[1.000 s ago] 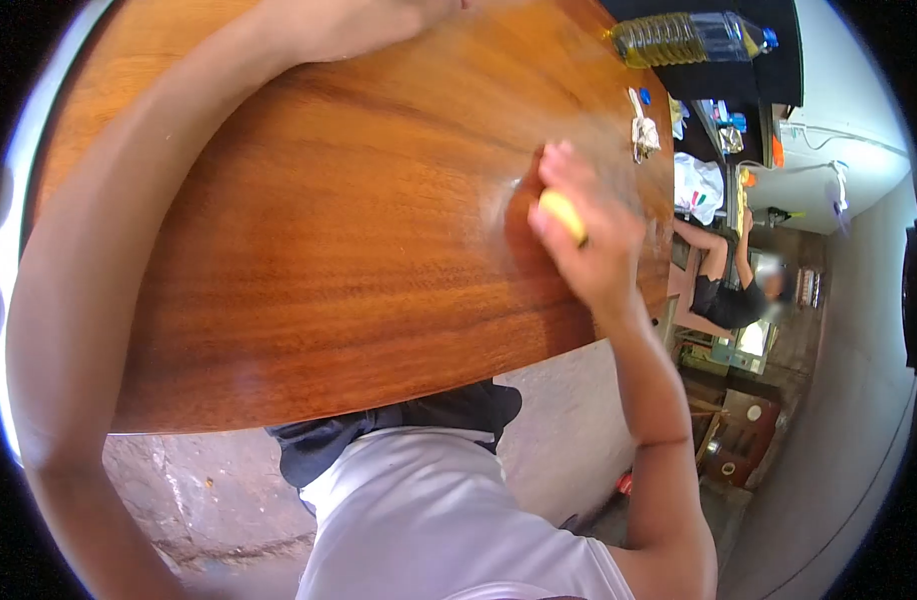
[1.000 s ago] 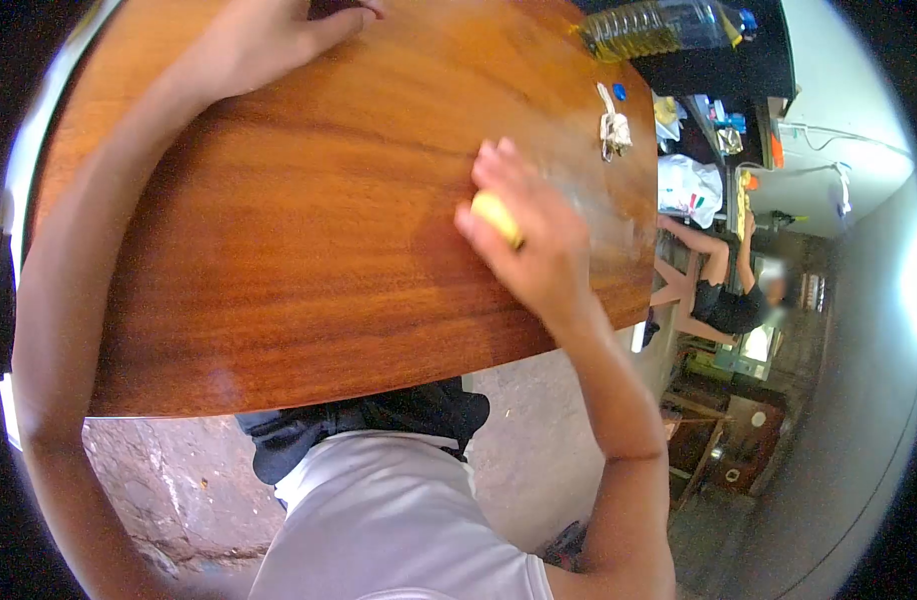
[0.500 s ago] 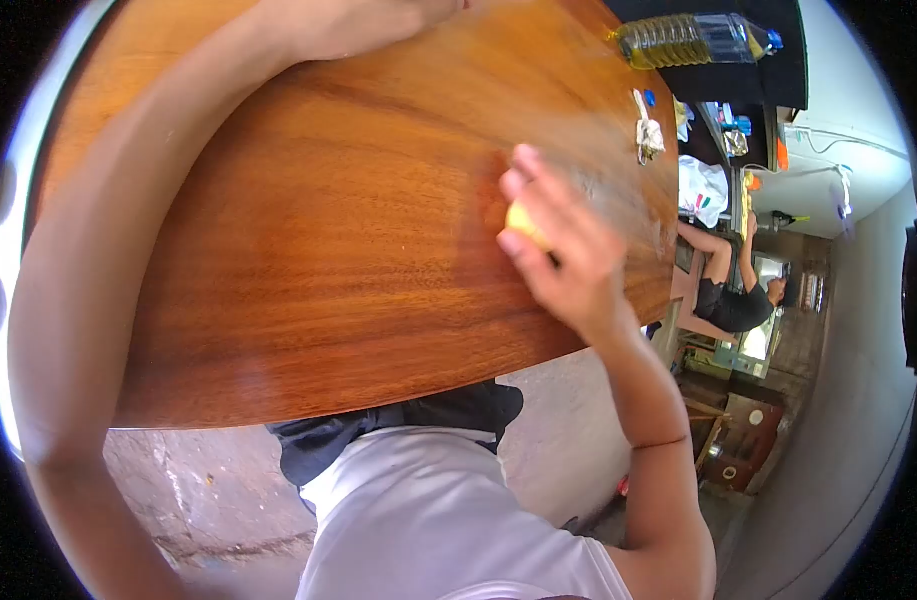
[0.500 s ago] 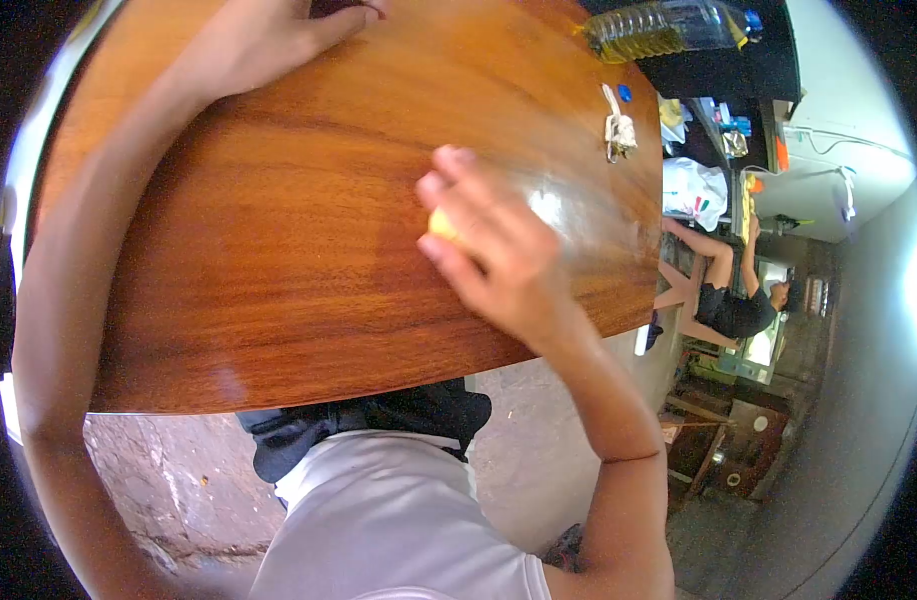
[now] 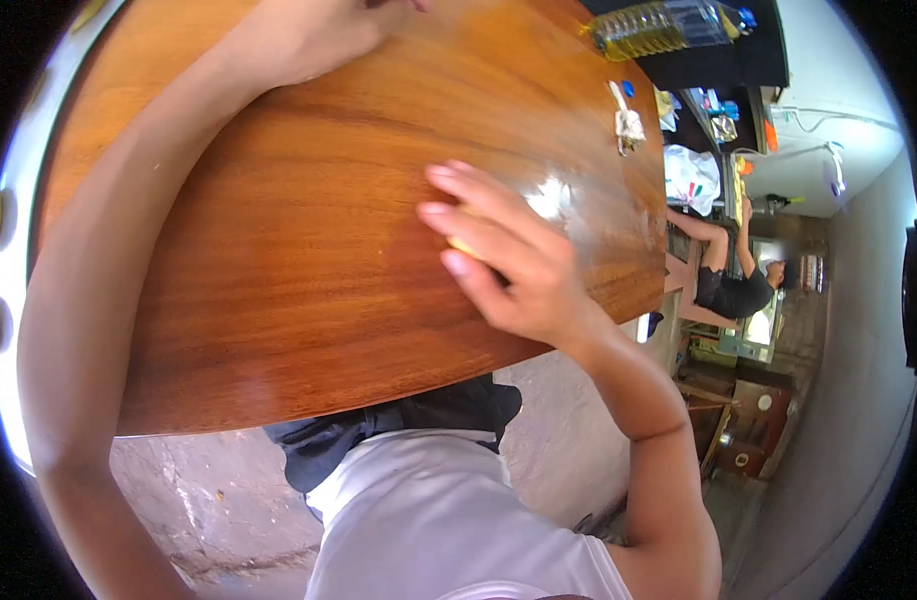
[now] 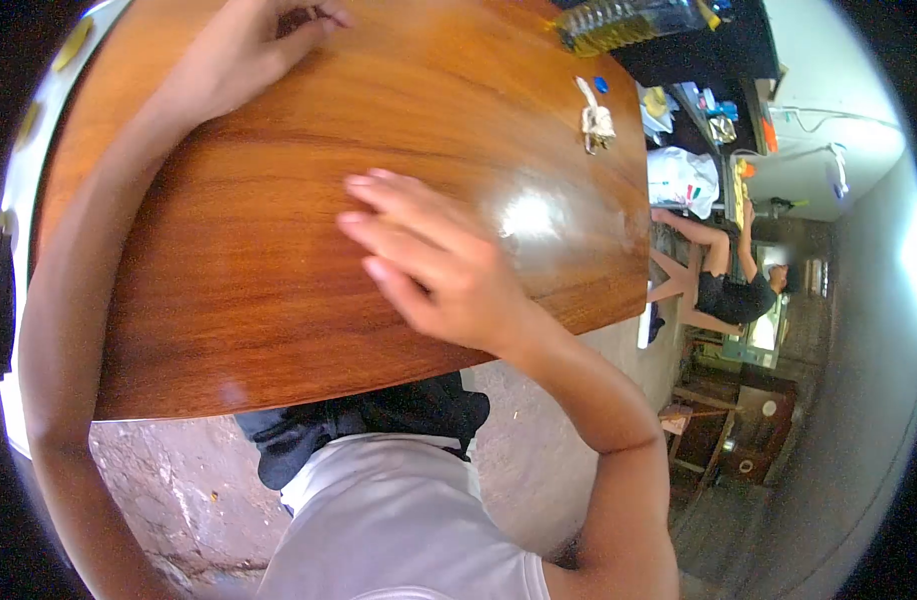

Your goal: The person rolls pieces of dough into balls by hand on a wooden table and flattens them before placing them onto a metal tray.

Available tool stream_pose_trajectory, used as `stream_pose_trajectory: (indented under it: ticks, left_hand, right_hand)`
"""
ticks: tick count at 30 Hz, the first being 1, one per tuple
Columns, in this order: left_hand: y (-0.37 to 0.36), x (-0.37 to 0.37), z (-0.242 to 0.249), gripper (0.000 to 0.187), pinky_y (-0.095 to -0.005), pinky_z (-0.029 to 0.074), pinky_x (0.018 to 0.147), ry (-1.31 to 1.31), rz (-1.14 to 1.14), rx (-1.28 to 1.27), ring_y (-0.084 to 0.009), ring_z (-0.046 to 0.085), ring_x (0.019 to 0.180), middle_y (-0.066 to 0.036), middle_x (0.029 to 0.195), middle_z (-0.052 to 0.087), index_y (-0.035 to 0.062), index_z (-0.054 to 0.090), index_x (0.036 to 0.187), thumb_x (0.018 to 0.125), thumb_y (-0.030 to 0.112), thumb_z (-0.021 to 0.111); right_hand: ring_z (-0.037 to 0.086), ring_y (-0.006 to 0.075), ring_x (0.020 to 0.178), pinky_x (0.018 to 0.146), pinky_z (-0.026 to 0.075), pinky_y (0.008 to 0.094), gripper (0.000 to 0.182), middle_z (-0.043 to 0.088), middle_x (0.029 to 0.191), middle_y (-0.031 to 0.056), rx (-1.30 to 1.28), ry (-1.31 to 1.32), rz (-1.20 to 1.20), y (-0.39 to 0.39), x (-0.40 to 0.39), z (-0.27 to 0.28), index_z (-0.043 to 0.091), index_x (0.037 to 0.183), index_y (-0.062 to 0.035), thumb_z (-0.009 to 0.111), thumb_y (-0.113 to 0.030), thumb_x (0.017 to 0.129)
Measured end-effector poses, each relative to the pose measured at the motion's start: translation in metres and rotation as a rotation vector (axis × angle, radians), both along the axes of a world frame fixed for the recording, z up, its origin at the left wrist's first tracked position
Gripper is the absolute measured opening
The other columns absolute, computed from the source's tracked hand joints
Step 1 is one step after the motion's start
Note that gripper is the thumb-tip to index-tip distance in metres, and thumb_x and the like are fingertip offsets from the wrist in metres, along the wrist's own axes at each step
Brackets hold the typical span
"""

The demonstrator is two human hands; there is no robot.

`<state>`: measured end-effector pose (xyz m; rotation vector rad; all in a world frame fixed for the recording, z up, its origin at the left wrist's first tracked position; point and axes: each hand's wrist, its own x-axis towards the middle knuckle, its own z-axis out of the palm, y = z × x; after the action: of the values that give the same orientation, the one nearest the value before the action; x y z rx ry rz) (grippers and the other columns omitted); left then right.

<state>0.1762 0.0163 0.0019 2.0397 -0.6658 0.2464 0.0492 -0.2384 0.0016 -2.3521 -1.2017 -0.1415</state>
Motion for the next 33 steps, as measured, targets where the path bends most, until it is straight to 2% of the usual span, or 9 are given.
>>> stream_pose_trajectory:
  ticks: [7,12,15,18,22,26,29,31,33]
  left_hand:
    - [-0.001,0.002,-0.002,0.016,-0.0421,0.055,0.070,-0.043,-0.011,0.015,-0.0329,0.069,0.076,-0.022,0.086,0.070,-0.0031,0.070,0.093,0.088,0.006,0.058]
    - [0.005,0.010,-0.018,0.020,-0.0352,0.052,0.088,-0.100,0.044,0.077,-0.0228,0.069,0.096,-0.013,0.103,0.071,-0.0004,0.068,0.110,0.094,0.010,0.060]
    - [0.004,0.008,-0.016,0.019,-0.0329,0.052,0.086,-0.051,0.057,0.067,-0.0203,0.067,0.093,-0.012,0.100,0.071,-0.0003,0.068,0.109,0.095,0.008,0.060]
    - [0.005,0.001,-0.009,0.021,-0.0347,0.053,0.074,-0.065,0.072,0.061,-0.0217,0.065,0.075,-0.013,0.092,0.072,0.0004,0.071,0.107,0.091,0.008,0.059]
    - [0.001,-0.004,-0.001,0.022,-0.0327,0.051,0.077,0.027,0.079,0.115,-0.0201,0.064,0.079,-0.012,0.094,0.071,0.0004,0.071,0.107,0.096,0.015,0.059]
    - [-0.004,-0.024,0.005,0.045,-0.0359,0.039,0.105,0.200,-0.010,0.100,-0.0231,0.056,0.118,-0.012,0.120,0.065,-0.0015,0.063,0.126,0.106,0.035,0.047]
    - [-0.038,-0.064,0.012,0.055,-0.0427,0.036,0.114,0.294,-0.072,-0.015,-0.0316,0.052,0.131,-0.020,0.133,0.060,0.0010,0.056,0.137,0.100,0.042,0.056]
    - [-0.073,-0.096,0.021,0.064,-0.0505,0.027,0.120,-0.069,-0.255,0.526,-0.0378,0.039,0.143,-0.019,0.144,0.053,0.0012,0.052,0.142,0.094,0.043,0.060]
    - [-0.111,-0.132,0.017,0.064,-0.0522,0.029,0.120,-0.136,-0.302,0.594,-0.0387,0.039,0.143,-0.020,0.146,0.051,0.0016,0.051,0.143,0.091,0.037,0.065]
  right_hand:
    - [0.062,0.0396,0.115,0.101,0.050,0.0438,0.035,0.066,0.121,0.0232,0.038,-0.335,-0.248,-0.008,0.088,-0.012,0.071,0.111,0.0005,0.074,-0.015,0.080]
    - [0.060,0.0389,0.114,0.106,0.046,0.0427,0.044,0.067,0.111,0.0233,0.028,-0.189,-0.253,0.071,0.095,-0.011,0.071,0.103,0.0029,0.073,-0.032,0.078]
    - [0.053,0.0379,0.127,0.113,0.039,0.0463,0.050,0.059,0.129,0.0249,0.059,-0.293,-0.119,0.059,0.047,-0.007,0.067,0.115,0.0026,0.072,-0.032,0.080]
    - [0.039,0.0356,0.142,0.119,0.030,0.0504,0.071,0.041,0.152,0.0223,-0.044,-0.021,0.000,0.013,0.026,0.011,0.050,0.141,0.0018,0.074,-0.027,0.081]
    - [0.024,0.0309,0.151,0.122,0.024,0.0487,0.099,0.020,0.166,0.0146,0.398,0.469,0.010,-0.042,0.053,0.016,0.016,0.160,-0.0050,0.077,-0.013,0.082]
    - [0.058,0.0221,0.117,0.096,0.055,0.0366,0.061,0.055,0.131,0.0162,0.785,0.602,-0.161,-0.072,0.118,-0.002,0.037,0.150,-0.0019,0.063,-0.009,0.095]
    - [0.063,0.0163,0.098,0.078,0.060,0.0296,0.037,0.061,0.111,0.0113,0.682,0.667,-0.099,-0.073,0.146,-0.003,0.054,0.132,0.0031,0.059,-0.009,0.097]
    - [0.063,0.0149,0.095,0.075,0.059,0.0291,0.030,0.063,0.108,0.0096,0.640,0.680,-0.085,-0.073,0.156,-0.001,0.058,0.127,0.0025,0.057,-0.011,0.100]
    - [0.063,0.0121,0.086,0.069,0.057,0.0278,0.024,0.065,0.099,0.0074,0.607,0.693,-0.083,-0.069,0.165,-0.004,0.063,0.117,0.0032,0.056,-0.014,0.102]
